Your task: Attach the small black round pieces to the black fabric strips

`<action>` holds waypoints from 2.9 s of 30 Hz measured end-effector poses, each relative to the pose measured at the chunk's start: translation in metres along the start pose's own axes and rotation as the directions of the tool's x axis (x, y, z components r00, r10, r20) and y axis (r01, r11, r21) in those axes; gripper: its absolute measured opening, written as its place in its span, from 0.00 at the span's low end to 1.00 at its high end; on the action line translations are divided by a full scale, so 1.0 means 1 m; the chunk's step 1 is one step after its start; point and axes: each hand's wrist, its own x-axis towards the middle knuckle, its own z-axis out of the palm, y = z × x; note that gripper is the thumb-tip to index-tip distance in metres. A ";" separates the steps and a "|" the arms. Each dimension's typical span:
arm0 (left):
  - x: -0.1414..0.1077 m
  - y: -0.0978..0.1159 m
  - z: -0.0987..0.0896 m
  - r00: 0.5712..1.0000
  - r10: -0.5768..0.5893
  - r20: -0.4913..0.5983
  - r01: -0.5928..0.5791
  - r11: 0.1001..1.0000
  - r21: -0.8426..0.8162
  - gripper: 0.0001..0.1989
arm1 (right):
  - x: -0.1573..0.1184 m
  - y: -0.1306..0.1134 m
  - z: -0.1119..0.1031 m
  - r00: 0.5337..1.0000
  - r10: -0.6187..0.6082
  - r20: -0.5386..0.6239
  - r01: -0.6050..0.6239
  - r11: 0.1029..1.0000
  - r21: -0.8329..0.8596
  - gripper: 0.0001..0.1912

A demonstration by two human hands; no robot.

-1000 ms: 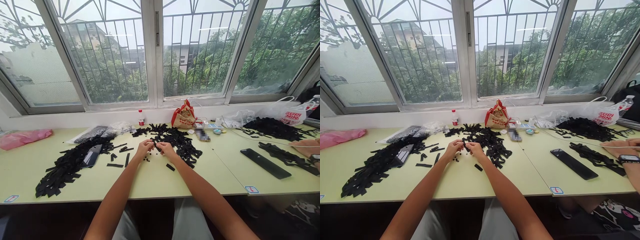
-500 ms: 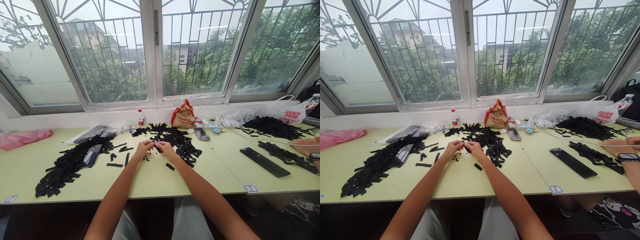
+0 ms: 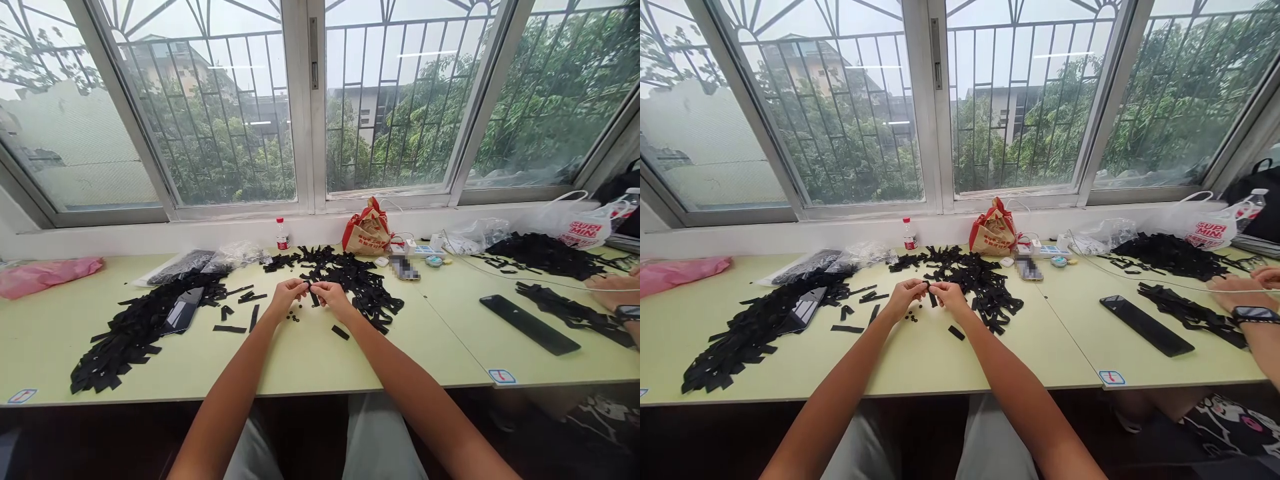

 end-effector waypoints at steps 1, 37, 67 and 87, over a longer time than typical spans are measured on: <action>0.000 0.000 0.000 1.000 0.004 -0.003 -0.004 1.000 0.007 0.15 | 0.000 0.000 0.000 1.000 -0.006 -0.003 0.006 1.000 -0.013 0.18; -0.004 0.006 0.001 0.999 -0.037 0.008 0.037 0.999 -0.017 0.27 | -0.005 -0.007 0.002 0.998 -0.028 -0.061 0.013 0.974 -0.225 0.19; -0.004 -0.001 -0.007 0.998 0.058 -0.011 -0.054 0.964 0.259 0.26 | 0.001 0.005 -0.003 0.992 -0.039 -0.117 0.006 0.963 -0.268 0.18; -0.003 -0.008 -0.032 0.976 0.052 0.214 -0.198 0.630 0.751 0.12 | 0.002 0.011 -0.005 0.986 -0.045 -0.159 -0.022 0.917 -0.398 0.14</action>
